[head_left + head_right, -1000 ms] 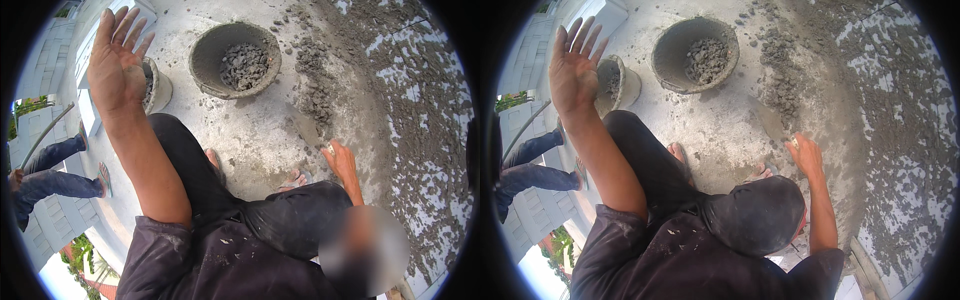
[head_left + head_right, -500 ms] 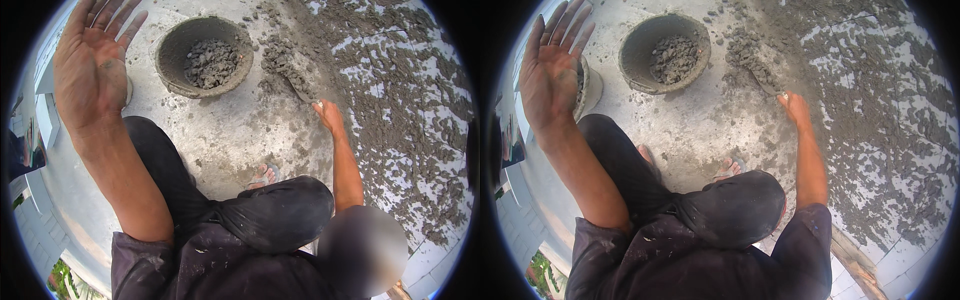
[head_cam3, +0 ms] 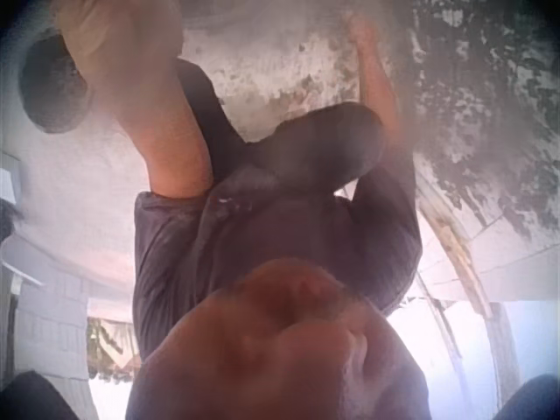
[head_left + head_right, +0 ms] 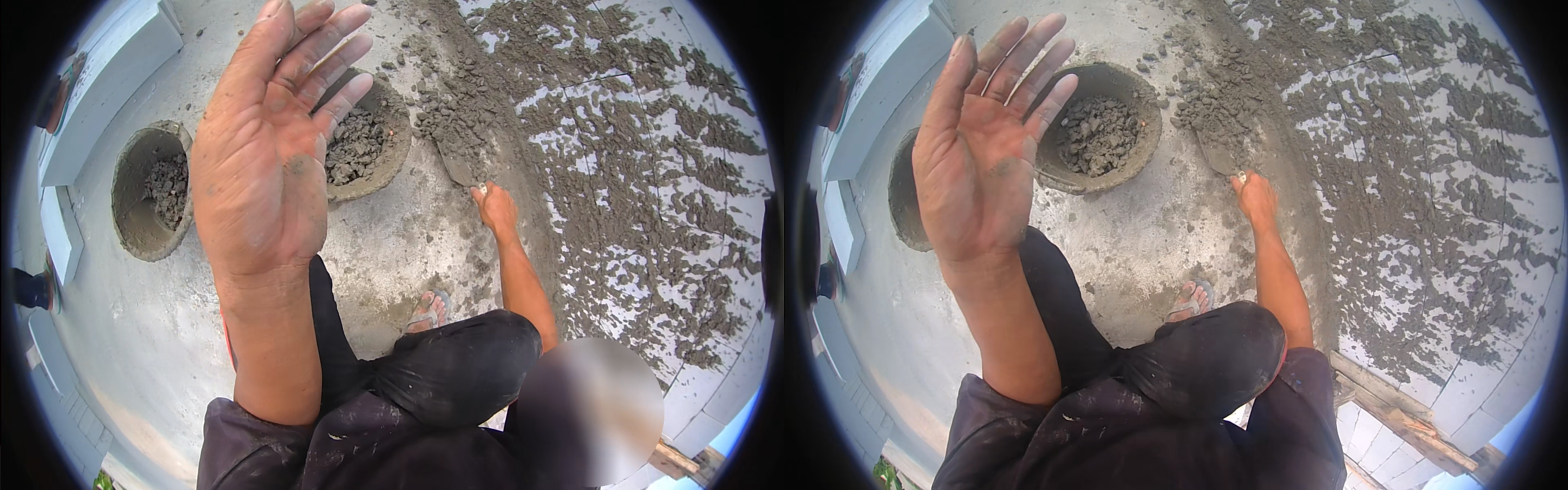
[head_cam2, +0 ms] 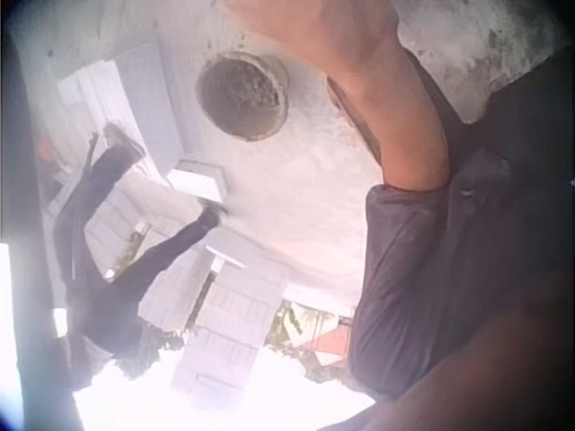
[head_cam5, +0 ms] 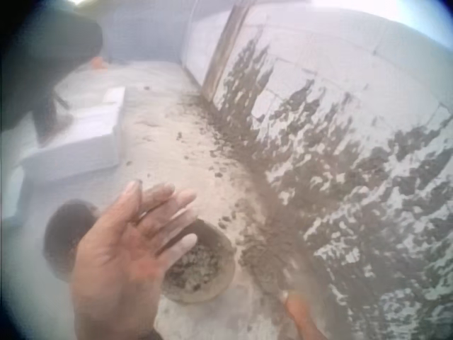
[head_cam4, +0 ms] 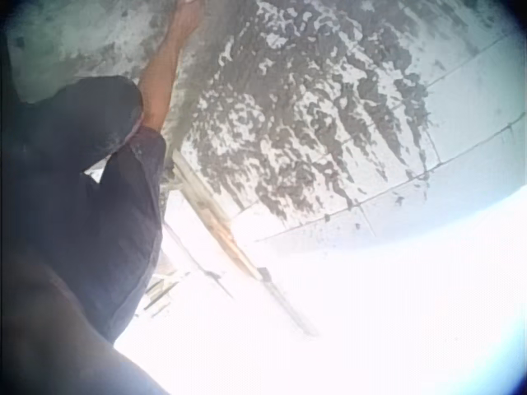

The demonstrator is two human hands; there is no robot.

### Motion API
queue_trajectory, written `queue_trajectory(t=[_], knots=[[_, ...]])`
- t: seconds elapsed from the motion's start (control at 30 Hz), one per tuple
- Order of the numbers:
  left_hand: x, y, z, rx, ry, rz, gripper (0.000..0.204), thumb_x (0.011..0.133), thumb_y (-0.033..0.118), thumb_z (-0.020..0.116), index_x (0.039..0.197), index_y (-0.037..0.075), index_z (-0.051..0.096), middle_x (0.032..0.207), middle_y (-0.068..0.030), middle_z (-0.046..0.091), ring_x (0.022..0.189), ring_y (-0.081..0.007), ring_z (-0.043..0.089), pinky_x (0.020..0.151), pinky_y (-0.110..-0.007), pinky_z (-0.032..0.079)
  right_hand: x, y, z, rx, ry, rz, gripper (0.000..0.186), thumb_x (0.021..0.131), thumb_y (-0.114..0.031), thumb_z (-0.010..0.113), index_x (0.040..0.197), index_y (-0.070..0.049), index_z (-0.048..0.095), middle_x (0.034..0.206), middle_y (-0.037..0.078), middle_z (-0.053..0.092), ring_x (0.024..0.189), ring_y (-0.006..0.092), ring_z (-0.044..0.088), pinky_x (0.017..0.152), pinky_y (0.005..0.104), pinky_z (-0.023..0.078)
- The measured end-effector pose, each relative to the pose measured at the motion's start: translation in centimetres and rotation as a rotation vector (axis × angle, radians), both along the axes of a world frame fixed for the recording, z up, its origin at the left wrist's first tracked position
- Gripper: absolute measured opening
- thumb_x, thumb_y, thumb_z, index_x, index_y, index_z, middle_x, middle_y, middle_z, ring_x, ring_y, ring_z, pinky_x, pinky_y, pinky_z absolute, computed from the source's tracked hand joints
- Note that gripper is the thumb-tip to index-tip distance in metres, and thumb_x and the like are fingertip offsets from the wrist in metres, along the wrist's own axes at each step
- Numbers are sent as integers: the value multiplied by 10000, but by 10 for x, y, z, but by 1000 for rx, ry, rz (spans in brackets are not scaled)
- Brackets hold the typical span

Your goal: The person scoops wet cement from a bucket using a trowel and applies it to a white tiled wall. They repeatedly transfer material from the bucket to the wall, smoothing the surface as they work.

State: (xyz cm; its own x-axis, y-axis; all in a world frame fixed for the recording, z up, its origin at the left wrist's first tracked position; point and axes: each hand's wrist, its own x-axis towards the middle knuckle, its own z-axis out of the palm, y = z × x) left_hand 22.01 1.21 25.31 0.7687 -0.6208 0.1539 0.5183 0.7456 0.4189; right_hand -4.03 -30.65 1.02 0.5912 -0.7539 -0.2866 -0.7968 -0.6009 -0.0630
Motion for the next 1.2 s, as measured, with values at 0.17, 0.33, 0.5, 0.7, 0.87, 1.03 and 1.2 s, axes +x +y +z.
queue_trajectory(t=[0.17,0.33,0.5,0.7,0.87,1.03,1.2], knots=[[4,-4,14,77,141,57,550,1129,324,472,1443,-128,454,1506,-344,496,1455,-426,459,1209,-545,389,-73,7,-2,98,-289,-296,400,952,-364,672,1070,17,692,990,272,728,942,443,707,829,516,529],[12,-13,6,107,362,135,446,1113,236,490,1399,-107,474,1523,-298,487,1501,-412,396,1280,-556,312,-232,130,-7,207,-496,-674,306,906,-261,666,1028,19,669,779,125,663,714,238,674,634,465,541],[18,-6,-8,53,421,-76,435,1105,239,507,1384,-93,495,1535,-290,482,1529,-395,366,1299,-551,280,-279,241,-15,183,-435,-1340,308,936,-240,646,1079,31,613,815,153,671,693,264,684,564,453,539],[23,4,-6,135,353,-16,448,1103,228,517,1421,-87,482,1566,-268,476,1540,-370,365,1305,-544,277,-166,206,-82,252,-673,-1482,336,966,-215,620,1158,48,540,879,190,674,649,295,690,486,444,534],[43,64,-2,-58,226,-34,440,1111,242,507,1419,-72,501,1540,-242,521,1515,-357,412,1294,-534,300,16,116,-111,382,-852,-1280,231,961,-156,625,1042,59,611,773,168,657,581,274,670,435,432,511],[40,96,14,30,151,248,450,1121,272,492,1417,-65,512,1511,-238,544,1476,-347,462,1275,-519,340,179,4,-90,510,-782,-1215,249,975,-168,637,1078,59,643,859,188,712,601,255,689,463,426,478],[28,65,42,358,212,747,458,1125,290,483,1415,-62,518,1493,-243,553,1444,-343,494,1252,-509,376,171,-43,-54,352,-717,-864,334,978,-238,642,1107,69,660,897,213,735,642,292,728,549,454,530]])
